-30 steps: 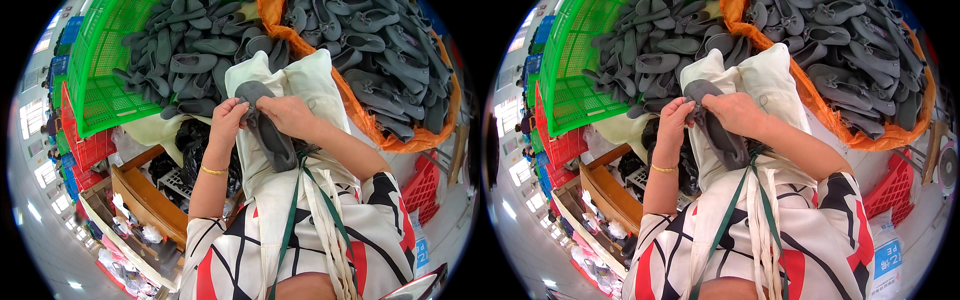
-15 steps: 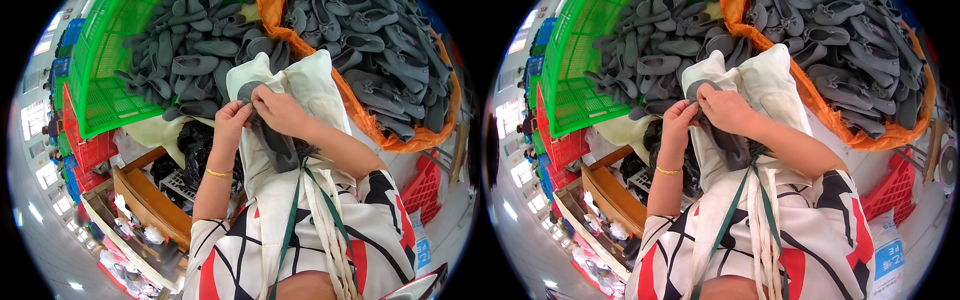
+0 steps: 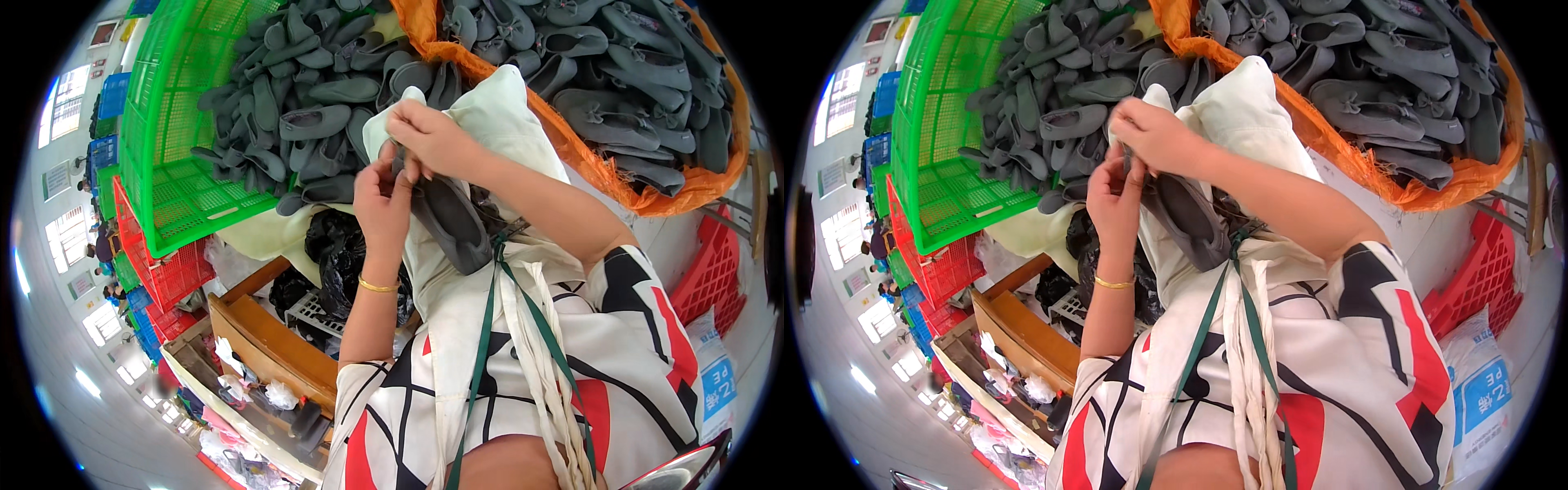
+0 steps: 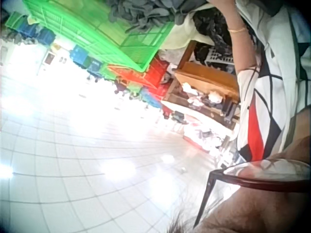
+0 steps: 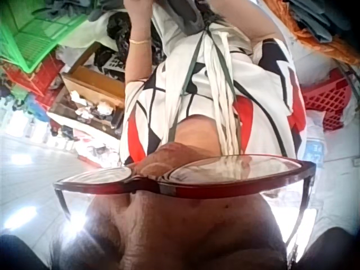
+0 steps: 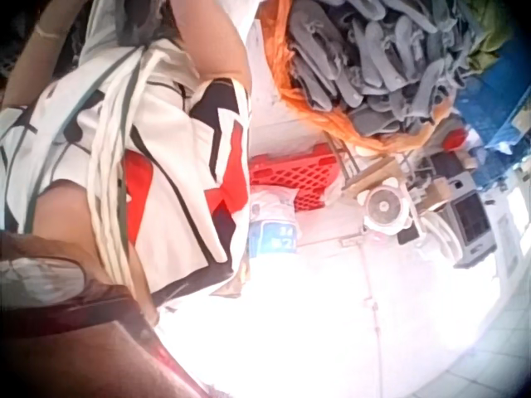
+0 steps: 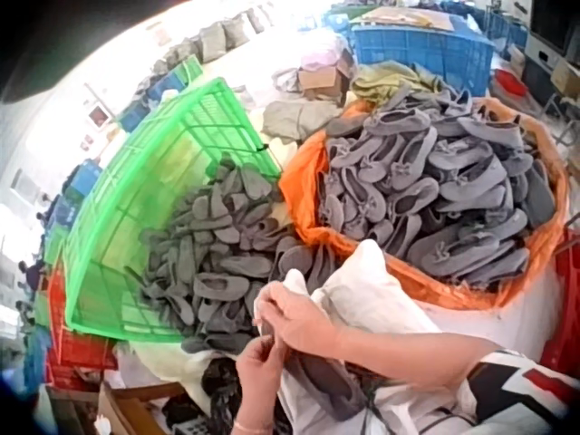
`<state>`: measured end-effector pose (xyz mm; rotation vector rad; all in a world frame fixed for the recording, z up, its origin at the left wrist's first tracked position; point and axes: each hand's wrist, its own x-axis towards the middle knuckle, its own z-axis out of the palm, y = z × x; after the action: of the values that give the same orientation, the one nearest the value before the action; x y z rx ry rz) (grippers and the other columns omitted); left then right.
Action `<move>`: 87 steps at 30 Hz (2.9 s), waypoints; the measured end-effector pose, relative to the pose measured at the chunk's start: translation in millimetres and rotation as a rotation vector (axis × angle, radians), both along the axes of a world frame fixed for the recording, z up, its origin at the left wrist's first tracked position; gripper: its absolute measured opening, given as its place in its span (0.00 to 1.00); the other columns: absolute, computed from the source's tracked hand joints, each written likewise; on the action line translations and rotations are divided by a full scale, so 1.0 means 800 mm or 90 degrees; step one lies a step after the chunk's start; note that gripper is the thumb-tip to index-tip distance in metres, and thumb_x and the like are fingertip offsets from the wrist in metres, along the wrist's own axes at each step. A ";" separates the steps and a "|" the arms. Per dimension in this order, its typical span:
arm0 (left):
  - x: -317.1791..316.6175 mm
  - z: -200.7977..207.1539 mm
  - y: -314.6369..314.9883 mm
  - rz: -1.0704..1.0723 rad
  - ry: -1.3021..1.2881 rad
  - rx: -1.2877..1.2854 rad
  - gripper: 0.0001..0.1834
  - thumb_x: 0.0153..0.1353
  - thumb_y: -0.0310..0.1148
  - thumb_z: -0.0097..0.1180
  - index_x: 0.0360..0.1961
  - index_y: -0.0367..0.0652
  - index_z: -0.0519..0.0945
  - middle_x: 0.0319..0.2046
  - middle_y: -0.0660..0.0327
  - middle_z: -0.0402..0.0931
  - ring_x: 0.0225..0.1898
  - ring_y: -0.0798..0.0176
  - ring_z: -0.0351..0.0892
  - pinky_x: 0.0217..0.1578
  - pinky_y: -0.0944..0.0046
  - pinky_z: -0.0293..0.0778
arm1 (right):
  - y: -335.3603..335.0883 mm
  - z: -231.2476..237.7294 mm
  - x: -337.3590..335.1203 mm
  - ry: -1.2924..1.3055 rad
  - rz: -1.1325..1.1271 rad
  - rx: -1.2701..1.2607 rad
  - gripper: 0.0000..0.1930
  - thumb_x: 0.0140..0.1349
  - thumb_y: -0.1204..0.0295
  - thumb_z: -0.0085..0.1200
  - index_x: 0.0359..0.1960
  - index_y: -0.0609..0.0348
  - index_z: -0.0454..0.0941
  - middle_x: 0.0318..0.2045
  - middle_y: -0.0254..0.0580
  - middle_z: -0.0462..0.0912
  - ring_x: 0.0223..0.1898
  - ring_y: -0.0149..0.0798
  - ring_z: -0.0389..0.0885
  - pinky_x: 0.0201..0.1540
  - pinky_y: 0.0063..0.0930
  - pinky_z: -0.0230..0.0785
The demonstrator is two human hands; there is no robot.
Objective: The person is sewing a grey slip-on shoe using a needle and thread. They repeatedly insert the needle into the shoe's upper fabric and pull the thread through to secure the material. The task is performed by hand while the shoe rests on a white cloth on the person's lap.
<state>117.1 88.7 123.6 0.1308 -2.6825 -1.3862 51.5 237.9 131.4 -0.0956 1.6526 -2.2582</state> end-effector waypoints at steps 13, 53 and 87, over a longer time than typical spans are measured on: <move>0.009 0.010 0.004 -0.160 0.108 -0.363 0.21 0.54 0.35 0.67 0.48 0.44 0.75 0.38 0.57 0.72 0.39 0.51 0.78 0.35 0.56 0.78 | 0.550 0.009 0.033 0.038 -0.978 -0.268 0.16 0.74 0.75 0.37 0.24 0.60 0.59 0.18 0.34 0.60 0.18 0.32 0.58 0.61 0.57 0.76; -0.014 -0.021 0.058 -0.545 0.192 -0.085 0.17 0.52 0.21 0.55 0.45 0.46 0.80 0.38 0.56 0.79 0.37 0.47 0.81 0.38 0.54 0.79 | 0.103 0.095 0.163 -0.098 -0.095 -0.152 0.14 0.75 0.66 0.44 0.29 0.55 0.66 0.23 0.28 0.66 0.24 0.25 0.60 0.33 0.23 0.56; 0.032 -0.036 0.063 -0.325 -0.380 0.148 0.11 0.60 0.34 0.64 0.30 0.35 0.82 0.22 0.65 0.78 0.25 0.72 0.72 0.28 0.67 0.70 | 0.170 0.006 0.144 0.309 0.057 0.615 0.06 0.62 0.74 0.57 0.41 0.56 0.80 0.36 0.43 0.82 0.36 0.47 0.83 0.39 0.32 0.75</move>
<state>142.4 138.8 94.9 -0.1621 -3.1619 -2.0921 166.7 374.1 136.3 -0.4815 2.7274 -1.2040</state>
